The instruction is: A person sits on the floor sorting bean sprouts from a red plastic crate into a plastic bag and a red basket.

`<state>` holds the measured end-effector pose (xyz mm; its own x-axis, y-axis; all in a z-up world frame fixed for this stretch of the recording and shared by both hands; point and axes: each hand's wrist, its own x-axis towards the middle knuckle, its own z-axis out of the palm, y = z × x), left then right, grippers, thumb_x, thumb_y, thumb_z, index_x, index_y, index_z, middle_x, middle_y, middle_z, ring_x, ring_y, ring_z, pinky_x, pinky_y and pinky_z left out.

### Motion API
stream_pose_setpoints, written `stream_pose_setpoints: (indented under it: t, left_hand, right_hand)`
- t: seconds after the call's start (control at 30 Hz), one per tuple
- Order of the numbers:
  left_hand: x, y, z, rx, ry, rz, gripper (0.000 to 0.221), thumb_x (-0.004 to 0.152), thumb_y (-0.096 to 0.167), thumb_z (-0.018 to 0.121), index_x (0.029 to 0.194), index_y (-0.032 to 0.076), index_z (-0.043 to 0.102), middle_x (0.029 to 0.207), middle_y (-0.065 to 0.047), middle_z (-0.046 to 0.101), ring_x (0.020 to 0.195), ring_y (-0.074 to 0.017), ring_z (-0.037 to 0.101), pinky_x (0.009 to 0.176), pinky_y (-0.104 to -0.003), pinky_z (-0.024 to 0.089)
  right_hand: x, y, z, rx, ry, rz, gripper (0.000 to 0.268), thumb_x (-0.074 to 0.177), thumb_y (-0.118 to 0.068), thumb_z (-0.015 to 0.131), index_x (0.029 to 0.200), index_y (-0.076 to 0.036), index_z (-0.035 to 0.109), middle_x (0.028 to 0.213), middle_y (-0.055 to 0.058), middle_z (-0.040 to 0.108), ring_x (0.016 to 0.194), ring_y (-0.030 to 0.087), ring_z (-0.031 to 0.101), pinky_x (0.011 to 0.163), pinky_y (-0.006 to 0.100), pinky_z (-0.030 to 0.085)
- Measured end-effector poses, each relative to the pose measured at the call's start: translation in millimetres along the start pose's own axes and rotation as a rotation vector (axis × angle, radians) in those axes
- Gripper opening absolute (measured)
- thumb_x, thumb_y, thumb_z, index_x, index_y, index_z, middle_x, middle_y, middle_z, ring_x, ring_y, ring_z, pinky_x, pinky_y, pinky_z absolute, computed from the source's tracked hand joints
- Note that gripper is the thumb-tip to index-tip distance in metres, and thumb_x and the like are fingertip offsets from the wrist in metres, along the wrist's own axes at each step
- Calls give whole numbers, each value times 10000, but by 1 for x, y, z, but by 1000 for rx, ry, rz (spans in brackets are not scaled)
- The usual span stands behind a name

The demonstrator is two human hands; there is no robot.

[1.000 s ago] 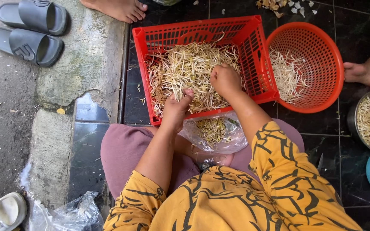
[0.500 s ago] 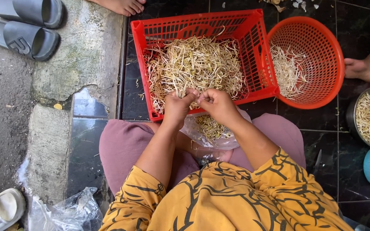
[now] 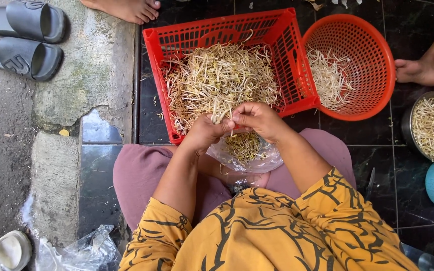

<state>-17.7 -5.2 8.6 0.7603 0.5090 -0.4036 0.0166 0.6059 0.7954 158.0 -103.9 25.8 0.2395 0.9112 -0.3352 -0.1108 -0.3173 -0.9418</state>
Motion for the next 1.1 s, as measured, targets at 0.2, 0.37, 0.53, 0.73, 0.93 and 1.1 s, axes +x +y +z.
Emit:
stream_pose_setpoints:
  t: [0.2,0.37,0.53,0.73,0.93,1.1]
  left_hand:
    - [-7,12,4,26,-50,-41,186,822,119,857,808,45,687,515,23,471,434,-5,370,390,-151,215]
    - [-6,6,1,61,-100,-78,159,802,81,840,819,24,692,514,34,451,435,-1,357,397,-145,197]
    - [-5,3,-2,75,-124,-88,147,798,70,829,818,19,693,521,33,443,441,-1,365,400,-143,199]
    - [-4,5,-4,79,-150,-104,147,792,67,850,799,33,708,503,34,439,421,-6,360,387,-142,199]
    - [-5,0,1,134,-190,-114,143,780,61,852,775,34,712,490,35,449,420,-7,353,382,-145,204]
    - [-6,-5,4,112,-190,-71,145,784,76,863,820,17,735,488,22,435,419,-3,333,389,-146,205]
  right_hand:
    - [-4,-19,-13,-561,61,-487,119,940,-34,744,1056,-49,771,910,82,710,806,152,632,665,267,499]
    - [-8,-38,-18,-934,-53,-685,140,894,-13,715,993,-80,787,949,86,709,898,261,648,806,392,538]
    - [-8,-32,-20,-1051,-80,-715,118,862,-48,729,930,-118,796,950,45,701,921,240,643,840,384,546]
    - [-18,-22,-16,-838,-110,-661,85,837,-29,743,895,-83,774,934,91,705,869,301,670,782,427,552]
    - [-30,13,-21,-717,13,-538,68,838,-74,731,892,-100,763,892,67,712,800,241,674,710,359,547]
    - [-57,7,-15,-658,142,-374,95,826,-72,714,897,-97,773,814,72,719,658,174,619,597,295,508]
